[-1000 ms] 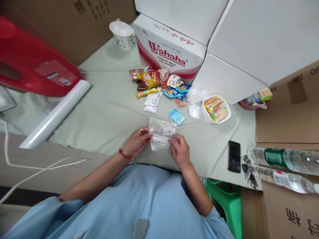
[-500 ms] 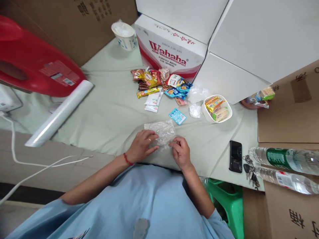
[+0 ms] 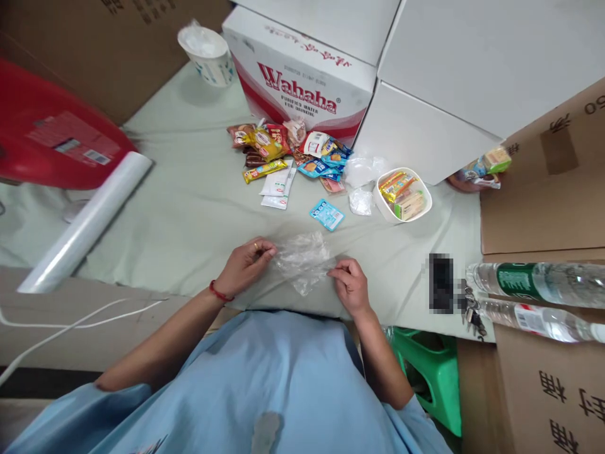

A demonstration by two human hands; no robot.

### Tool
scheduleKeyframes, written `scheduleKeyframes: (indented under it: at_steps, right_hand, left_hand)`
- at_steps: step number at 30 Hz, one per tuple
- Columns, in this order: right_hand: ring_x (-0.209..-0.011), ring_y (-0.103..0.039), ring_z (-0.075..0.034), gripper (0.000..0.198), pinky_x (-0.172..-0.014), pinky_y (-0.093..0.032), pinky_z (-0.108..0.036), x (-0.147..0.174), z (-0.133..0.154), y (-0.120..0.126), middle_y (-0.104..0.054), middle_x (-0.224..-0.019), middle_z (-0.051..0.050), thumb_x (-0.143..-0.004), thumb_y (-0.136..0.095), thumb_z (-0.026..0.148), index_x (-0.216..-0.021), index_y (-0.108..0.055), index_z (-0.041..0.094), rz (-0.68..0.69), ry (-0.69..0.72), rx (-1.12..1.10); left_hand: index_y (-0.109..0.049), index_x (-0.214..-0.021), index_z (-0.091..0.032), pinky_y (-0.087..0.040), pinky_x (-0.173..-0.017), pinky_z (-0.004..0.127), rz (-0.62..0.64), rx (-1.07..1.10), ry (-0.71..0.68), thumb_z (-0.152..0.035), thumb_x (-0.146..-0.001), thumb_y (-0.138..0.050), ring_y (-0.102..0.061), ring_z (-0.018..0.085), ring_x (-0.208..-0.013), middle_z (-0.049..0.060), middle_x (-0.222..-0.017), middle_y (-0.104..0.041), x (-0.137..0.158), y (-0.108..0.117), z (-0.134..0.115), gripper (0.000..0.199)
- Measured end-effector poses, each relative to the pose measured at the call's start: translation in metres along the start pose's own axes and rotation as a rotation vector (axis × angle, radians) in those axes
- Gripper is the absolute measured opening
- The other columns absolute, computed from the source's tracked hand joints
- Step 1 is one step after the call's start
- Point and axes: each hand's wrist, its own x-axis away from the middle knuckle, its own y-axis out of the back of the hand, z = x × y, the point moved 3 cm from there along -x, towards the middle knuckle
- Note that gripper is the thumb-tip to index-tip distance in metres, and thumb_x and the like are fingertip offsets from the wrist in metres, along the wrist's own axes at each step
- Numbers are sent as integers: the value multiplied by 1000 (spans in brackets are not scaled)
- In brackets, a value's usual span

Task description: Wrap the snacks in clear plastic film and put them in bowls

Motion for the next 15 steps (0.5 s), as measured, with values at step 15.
scheduleKeyframes:
  at_steps: [15]
  right_hand:
    - [-100, -64, -21, 37, -86, -54, -38, 19, -14, 34, -66, -112, -7, -87, -51, 9, -100, -80, 27, 97, -7, 89]
  left_hand:
    - [-61, -86, -21, -41, -57, 25, -372, 144, 390, -39, -84, -62, -51, 13, -57, -2, -68, -61, -20, 43, 57, 19]
